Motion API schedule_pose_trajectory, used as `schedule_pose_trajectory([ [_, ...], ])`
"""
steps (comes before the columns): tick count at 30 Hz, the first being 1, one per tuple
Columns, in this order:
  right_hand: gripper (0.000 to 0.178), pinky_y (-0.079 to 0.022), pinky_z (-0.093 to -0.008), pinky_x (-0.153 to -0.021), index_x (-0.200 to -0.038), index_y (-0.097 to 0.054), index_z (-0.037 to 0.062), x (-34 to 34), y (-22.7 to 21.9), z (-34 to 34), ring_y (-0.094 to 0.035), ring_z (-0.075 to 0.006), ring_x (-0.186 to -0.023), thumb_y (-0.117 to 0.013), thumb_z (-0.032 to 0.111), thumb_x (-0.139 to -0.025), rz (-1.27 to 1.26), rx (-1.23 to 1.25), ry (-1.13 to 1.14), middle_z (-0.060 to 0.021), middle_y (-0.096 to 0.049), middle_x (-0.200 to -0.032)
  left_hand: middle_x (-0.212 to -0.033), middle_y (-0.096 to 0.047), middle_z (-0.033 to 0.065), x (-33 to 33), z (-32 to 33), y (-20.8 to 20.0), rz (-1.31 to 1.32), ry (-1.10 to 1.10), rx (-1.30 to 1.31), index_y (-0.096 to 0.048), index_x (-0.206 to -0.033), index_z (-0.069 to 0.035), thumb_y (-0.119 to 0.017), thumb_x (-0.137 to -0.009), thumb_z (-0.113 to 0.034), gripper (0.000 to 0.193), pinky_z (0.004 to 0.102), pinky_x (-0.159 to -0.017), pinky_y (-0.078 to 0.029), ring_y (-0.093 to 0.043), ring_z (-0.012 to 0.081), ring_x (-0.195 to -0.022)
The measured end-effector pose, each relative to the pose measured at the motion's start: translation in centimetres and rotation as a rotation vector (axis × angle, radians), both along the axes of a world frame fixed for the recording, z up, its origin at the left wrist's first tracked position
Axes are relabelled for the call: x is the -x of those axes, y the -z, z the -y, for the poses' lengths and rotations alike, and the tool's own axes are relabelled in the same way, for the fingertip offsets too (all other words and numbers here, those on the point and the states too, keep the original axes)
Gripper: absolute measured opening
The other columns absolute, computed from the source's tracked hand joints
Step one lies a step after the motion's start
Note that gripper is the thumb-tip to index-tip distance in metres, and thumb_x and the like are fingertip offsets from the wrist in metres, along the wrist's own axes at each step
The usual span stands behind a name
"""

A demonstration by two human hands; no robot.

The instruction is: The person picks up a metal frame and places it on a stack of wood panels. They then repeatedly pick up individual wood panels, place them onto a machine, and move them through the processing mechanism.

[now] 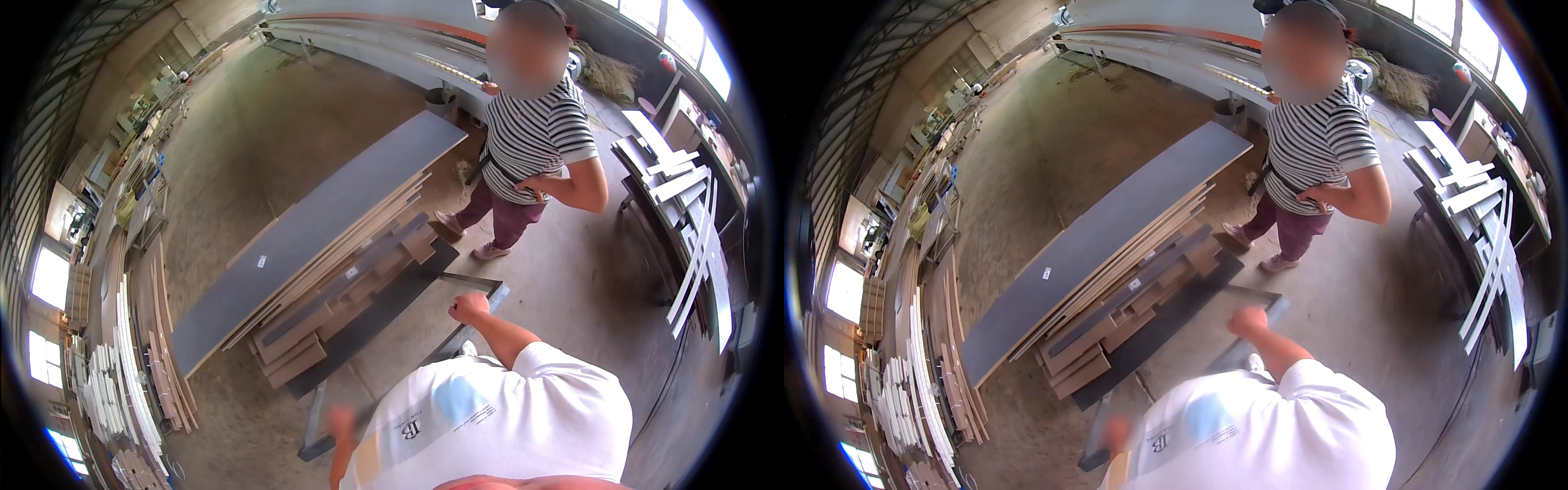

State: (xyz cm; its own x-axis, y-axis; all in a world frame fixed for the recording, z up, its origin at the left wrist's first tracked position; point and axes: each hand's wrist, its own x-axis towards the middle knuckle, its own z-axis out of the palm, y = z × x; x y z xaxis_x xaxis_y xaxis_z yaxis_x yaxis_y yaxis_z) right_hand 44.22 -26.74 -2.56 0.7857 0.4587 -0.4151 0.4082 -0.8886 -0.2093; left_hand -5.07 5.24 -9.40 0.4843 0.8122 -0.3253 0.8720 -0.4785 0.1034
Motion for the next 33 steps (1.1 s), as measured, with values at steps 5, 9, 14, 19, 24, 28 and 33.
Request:
schedule_pose_trajectory([
  [5,0.037,-0.056,-0.0463,-0.077,-0.095,-0.078,0.0172,0.4,-2.0,-0.7,-0.072,-0.0327,-0.09,-0.056,0.044,-0.084,-0.024,-0.029,0.009,-0.0109,-0.075,-0.093,-0.103,-0.074,0.0173,-1.4,1.1,-2.9,-0.01,-0.151,0.032,-0.076,-0.102,-0.009,-0.059,-0.09,-0.035,0.033,0.0507,-0.082,-0.055,-0.071,0.0373,-0.097],
  [9,0.036,-0.057,-0.0462,-0.076,-0.094,-0.078,0.0173,0.1,-1.3,0.2,-0.072,-0.0321,-0.09,-0.057,0.044,-0.083,-0.008,-0.016,0.031,-0.0104,-0.075,-0.093,-0.108,-0.073,0.018,-6.1,3.6,-9.7,-0.014,-0.249,0.065,-0.076,-0.106,-0.011,-0.057,-0.089,-0.035,0.034,0.0506,-0.085,-0.055,-0.069,0.0401,-0.102],
  [14,0.035,-0.057,-0.0457,-0.077,-0.093,-0.079,0.0174,0.2,-2.0,0.0,-0.072,-0.0311,-0.09,-0.058,0.044,-0.083,-0.051,-0.022,0.04,-0.0089,-0.076,-0.093,-0.11,-0.073,0.0176,-6.0,3.4,-9.7,-0.041,-0.285,0.083,-0.076,-0.106,-0.013,-0.057,-0.088,-0.037,0.036,0.0502,-0.088,-0.054,-0.069,0.0402,-0.105],
  [19,0.035,-0.057,-0.0455,-0.077,-0.092,-0.079,0.0172,0.4,-2.4,-0.3,-0.072,-0.0309,-0.09,-0.058,0.044,-0.083,0.003,-0.037,0.034,-0.0084,-0.076,-0.093,-0.11,-0.073,0.0174,-5.7,2.9,-9.1,-0.052,-0.279,0.068,-0.077,-0.105,-0.013,-0.057,-0.088,-0.037,0.036,0.0499,-0.089,-0.054,-0.069,0.0402,-0.105],
  [24,0.036,-0.057,-0.0456,-0.076,-0.093,-0.078,0.0165,0.1,-3.1,-0.3,-0.072,-0.0312,-0.091,-0.057,0.044,-0.083,-0.082,-0.011,0.053,-0.0091,-0.075,-0.093,-0.109,-0.073,0.0174,-5.8,2.9,-8.8,-0.064,-0.273,0.057,-0.077,-0.104,-0.012,-0.057,-0.088,-0.037,0.036,0.05,-0.088,-0.054,-0.069,0.0406,-0.104],
  [28,0.037,-0.056,-0.0458,-0.077,-0.093,-0.078,0.0165,0.4,-3.3,-0.4,-0.072,-0.0314,-0.091,-0.057,0.045,-0.083,-0.077,-0.019,0.052,-0.0095,-0.075,-0.092,-0.107,-0.073,0.0173,-5.3,2.9,-8.7,-0.071,-0.259,0.042,-0.076,-0.103,-0.012,-0.057,-0.087,-0.037,0.035,0.0502,-0.087,-0.054,-0.069,0.0409,-0.102],
  [33,0.037,-0.056,-0.046,-0.077,-0.094,-0.078,0.0167,0.3,-2.0,0.1,-0.072,-0.0315,-0.091,-0.057,0.046,-0.084,-0.033,-0.027,0.055,-0.0095,-0.075,-0.092,-0.107,-0.073,0.0178,-5.8,3.1,-8.7,-0.072,-0.264,0.05,-0.076,-0.104,-0.011,-0.057,-0.087,-0.036,0.035,0.0501,-0.087,-0.055,-0.069,0.0406,-0.102],
])
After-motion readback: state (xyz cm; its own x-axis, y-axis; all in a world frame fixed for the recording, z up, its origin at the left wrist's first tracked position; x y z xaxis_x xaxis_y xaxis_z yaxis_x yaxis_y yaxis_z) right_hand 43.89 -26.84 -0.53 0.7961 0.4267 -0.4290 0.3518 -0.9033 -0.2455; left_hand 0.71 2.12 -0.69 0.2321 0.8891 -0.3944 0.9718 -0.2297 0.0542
